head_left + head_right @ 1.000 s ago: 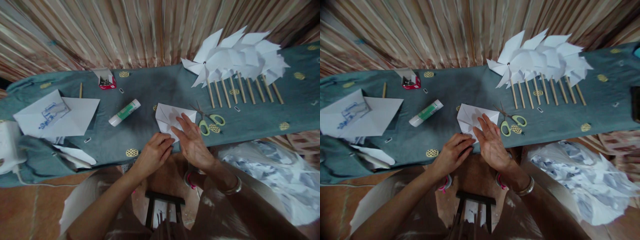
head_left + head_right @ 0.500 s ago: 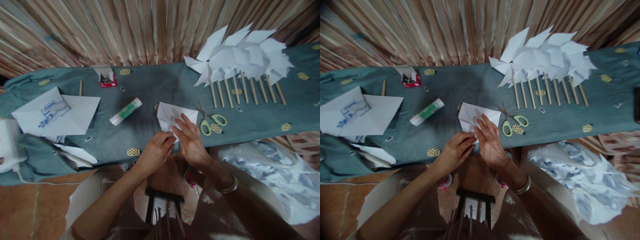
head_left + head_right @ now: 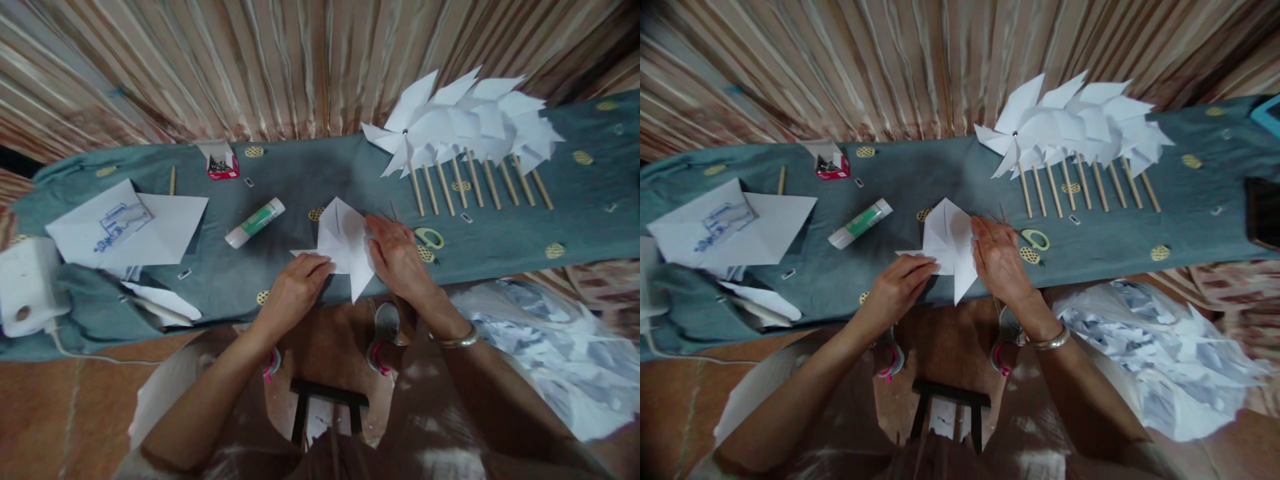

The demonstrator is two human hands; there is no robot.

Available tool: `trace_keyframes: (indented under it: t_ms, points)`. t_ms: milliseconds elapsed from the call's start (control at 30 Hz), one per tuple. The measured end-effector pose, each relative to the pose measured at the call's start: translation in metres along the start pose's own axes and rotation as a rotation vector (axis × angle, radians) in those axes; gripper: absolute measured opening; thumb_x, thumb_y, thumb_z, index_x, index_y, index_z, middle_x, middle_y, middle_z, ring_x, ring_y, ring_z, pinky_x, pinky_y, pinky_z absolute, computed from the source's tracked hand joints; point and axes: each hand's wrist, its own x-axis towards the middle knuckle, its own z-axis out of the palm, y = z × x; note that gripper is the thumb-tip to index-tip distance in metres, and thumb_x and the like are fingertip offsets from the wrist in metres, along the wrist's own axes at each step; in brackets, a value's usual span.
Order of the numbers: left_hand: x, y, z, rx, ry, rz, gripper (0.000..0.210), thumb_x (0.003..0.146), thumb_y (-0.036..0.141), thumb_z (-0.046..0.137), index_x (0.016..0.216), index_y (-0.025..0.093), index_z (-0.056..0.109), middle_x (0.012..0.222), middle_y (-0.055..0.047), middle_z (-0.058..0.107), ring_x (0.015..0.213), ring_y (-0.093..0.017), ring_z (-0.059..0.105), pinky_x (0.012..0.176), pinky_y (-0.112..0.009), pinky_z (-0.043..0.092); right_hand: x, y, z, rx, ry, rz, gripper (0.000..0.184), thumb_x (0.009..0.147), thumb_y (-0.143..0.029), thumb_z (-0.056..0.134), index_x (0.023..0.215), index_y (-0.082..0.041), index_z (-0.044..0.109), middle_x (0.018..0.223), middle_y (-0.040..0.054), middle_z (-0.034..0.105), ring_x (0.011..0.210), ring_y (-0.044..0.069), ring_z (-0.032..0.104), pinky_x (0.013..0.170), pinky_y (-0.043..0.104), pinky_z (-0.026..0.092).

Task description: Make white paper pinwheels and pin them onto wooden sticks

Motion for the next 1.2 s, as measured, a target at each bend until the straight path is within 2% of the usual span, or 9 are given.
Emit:
trace_keyframes:
  t_ms: [167,267,400,467,567,667,867,1000,1200]
  points:
    - [0.002,-0.025,-0.01,0.118,0.042,-0.025,0.023,0.092,0.011,0.049,0.108,0.015,0.066,0.106,-0.01,0.069,0.095,-0.021,0.062,0.083,-0.038,0.056,-0.004,-0.003,-0.002,0.048,0.036,-0.019,0.044,0.097,-0.027,0.038,0.135,-0.012,0.053,0.134,0.0177,0.06,0.125,0.03,0.056,0.107,0.052,0.043]
    - [0.003,-0.031,-0.014,0.138,0.056,-0.041,0.025,0.091,0.009,0.048,0.106,0.017,0.067,0.109,-0.009,0.068,0.098,-0.022,0.06,0.084,-0.039,0.055,-0.007,-0.004,-0.002,0.068,0.042,-0.033,0.042,0.096,-0.028,0.04,0.133,-0.015,0.055,0.134,0.0162,0.06,0.124,0.03,0.056,0.106,0.052,0.046]
    - [0.006,-0.019,-0.013,0.128,0.106,-0.014,0.027,0.091,0.009,0.048,0.11,0.017,0.064,0.118,-0.011,0.066,0.108,-0.025,0.055,0.086,-0.043,0.052,-0.008,-0.007,-0.001,0.038,0.053,-0.052,0.04,0.096,-0.025,0.041,0.129,-0.011,0.058,0.13,0.018,0.062,0.123,0.03,0.057,0.105,0.05,0.047]
    - [0.009,-0.006,-0.009,0.115,0.114,0.022,0.022,0.092,0.015,0.052,0.111,0.017,0.063,0.115,-0.011,0.067,0.104,-0.025,0.056,0.084,-0.042,0.05,-0.008,-0.008,0.0,0.017,0.056,-0.066,0.04,0.095,-0.024,0.041,0.128,-0.009,0.059,0.129,0.0186,0.063,0.122,0.03,0.058,0.105,0.049,0.047]
    - [0.016,0.012,-0.003,0.104,0.021,0.062,0.017,0.092,0.025,0.057,0.105,0.016,0.064,0.104,-0.009,0.069,0.097,-0.024,0.058,0.079,-0.038,0.048,-0.009,-0.008,-0.001,0.009,0.049,-0.077,0.04,0.094,-0.02,0.04,0.128,-0.011,0.059,0.129,0.018,0.063,0.121,0.03,0.058,0.105,0.048,0.047]
    - [0.021,0.022,0.002,0.147,-0.096,0.036,0.017,0.091,0.028,0.059,0.101,0.015,0.064,0.101,-0.009,0.069,0.095,-0.024,0.058,0.077,-0.038,0.045,-0.011,-0.005,-0.002,0.025,0.033,-0.086,0.043,0.089,-0.013,0.04,0.127,-0.014,0.06,0.134,0.0155,0.059,0.123,0.029,0.056,0.104,0.048,0.047]
    - [0.025,0.026,0.004,0.257,-0.106,0.047,0.015,0.094,0.021,0.052,0.093,0.014,0.065,0.094,-0.007,0.07,0.086,-0.022,0.06,0.076,-0.037,0.042,-0.015,0.001,-0.005,0.034,0.004,-0.106,0.045,0.084,-0.008,0.041,0.122,-0.012,0.064,0.135,0.0175,0.058,0.124,0.03,0.055,0.105,0.049,0.046]
    - [0.026,0.027,0.003,0.275,-0.125,0.044,0.015,0.094,0.02,0.052,0.092,0.014,0.065,0.092,-0.007,0.07,0.086,-0.021,0.061,0.076,-0.036,0.043,-0.018,0.007,-0.01,0.078,-0.03,-0.083,0.049,0.082,-0.005,0.04,0.124,-0.015,0.063,0.137,0.014,0.058,0.125,0.029,0.056,0.107,0.05,0.045]
    - [0.026,0.027,0.002,0.277,-0.097,0.044,0.015,0.093,0.018,0.051,0.092,0.014,0.065,0.089,-0.007,0.07,0.083,-0.022,0.063,0.074,-0.035,0.045,-0.022,0.01,-0.018,0.108,-0.081,-0.075,0.05,0.082,-0.007,0.045,0.13,-0.016,0.06,0.141,0.0141,0.055,0.128,0.028,0.054,0.109,0.049,0.045]
